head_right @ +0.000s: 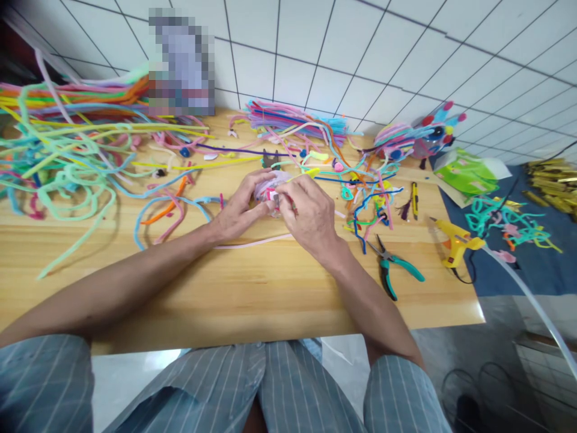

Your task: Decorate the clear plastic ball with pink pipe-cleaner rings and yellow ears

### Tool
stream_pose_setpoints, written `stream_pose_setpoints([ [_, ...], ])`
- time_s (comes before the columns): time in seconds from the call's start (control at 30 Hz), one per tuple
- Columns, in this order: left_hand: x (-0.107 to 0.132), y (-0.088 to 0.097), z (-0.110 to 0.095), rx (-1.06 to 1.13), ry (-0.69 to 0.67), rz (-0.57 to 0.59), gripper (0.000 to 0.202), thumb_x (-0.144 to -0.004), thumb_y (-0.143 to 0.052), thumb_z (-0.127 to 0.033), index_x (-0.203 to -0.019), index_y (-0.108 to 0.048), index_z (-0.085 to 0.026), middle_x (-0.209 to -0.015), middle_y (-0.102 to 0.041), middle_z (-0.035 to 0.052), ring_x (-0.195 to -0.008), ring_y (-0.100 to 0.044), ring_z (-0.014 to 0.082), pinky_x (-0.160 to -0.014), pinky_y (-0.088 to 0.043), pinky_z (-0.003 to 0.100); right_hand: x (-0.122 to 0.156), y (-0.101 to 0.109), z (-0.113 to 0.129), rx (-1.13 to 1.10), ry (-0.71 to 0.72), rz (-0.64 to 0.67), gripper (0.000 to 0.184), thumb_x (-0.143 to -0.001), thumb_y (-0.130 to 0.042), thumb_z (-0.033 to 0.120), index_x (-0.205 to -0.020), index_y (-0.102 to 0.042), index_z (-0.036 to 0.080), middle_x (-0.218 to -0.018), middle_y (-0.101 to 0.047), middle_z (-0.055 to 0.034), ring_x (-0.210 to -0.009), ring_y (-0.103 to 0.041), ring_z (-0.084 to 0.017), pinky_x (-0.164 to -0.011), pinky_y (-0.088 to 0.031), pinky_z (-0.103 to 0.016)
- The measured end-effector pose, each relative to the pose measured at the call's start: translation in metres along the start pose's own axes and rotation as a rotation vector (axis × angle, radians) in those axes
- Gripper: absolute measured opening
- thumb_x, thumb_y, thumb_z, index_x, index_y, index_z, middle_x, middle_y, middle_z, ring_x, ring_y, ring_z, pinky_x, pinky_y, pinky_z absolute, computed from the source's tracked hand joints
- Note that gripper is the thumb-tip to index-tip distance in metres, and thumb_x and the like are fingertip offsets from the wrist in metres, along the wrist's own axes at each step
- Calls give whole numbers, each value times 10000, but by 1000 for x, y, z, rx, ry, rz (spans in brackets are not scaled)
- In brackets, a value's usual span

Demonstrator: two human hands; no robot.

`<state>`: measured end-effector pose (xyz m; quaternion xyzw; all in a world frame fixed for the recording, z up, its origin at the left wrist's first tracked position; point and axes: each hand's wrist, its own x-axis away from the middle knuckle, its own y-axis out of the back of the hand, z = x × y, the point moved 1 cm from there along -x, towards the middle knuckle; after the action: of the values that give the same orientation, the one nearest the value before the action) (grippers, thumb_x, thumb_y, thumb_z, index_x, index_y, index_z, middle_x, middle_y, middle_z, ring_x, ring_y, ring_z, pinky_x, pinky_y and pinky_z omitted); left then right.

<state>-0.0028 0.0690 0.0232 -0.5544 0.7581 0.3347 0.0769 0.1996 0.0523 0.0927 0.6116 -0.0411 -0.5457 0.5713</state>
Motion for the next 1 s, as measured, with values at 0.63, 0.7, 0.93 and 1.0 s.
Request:
stream_pose_setpoints([
  [0.63,0,-3,4,6,-2,-25,582,-1091,-583,-552,-1571,-462,-247,-1626,-510,173,-1579,-466,289,-1338,-383,516,8,-5,1,42,34,-3,206,-1014,-602,142,-1028,-781,242,-945,-762,-57,-914,-713,-213,-822,-574,-341],
  [0.7,0,-3,4,5,-2,-22,582,-1090,-588,-542,-1574,-462,-244,-1628,-510,172,-1580,-465,288,-1338,-382,511,8,-5,0,48,19,6,209,-1018,-605,142,-1039,-783,249,-954,-764,-53,-928,-716,-212,-831,-575,-340],
  [0.93,-1,-1,4,-3,-8,-21,582,-1084,-590,-564,-1571,-464,-271,-1622,-525,151,-1576,-468,288,-1335,-388,517,6,-2,-4,29,-5,30,228,-1041,-589,152,-1104,-783,253,-990,-753,-52,-948,-701,-211,-836,-560,-339],
  [1.0,-1,0,4,-12,-9,-18,616,-1064,-618,-582,-1571,-451,-273,-1623,-513,162,-1579,-464,302,-1331,-392,538,4,2,-6,30,-14,16,223,-1060,-584,173,-1124,-781,258,-987,-739,-47,-930,-692,-205,-818,-548,-333],
])
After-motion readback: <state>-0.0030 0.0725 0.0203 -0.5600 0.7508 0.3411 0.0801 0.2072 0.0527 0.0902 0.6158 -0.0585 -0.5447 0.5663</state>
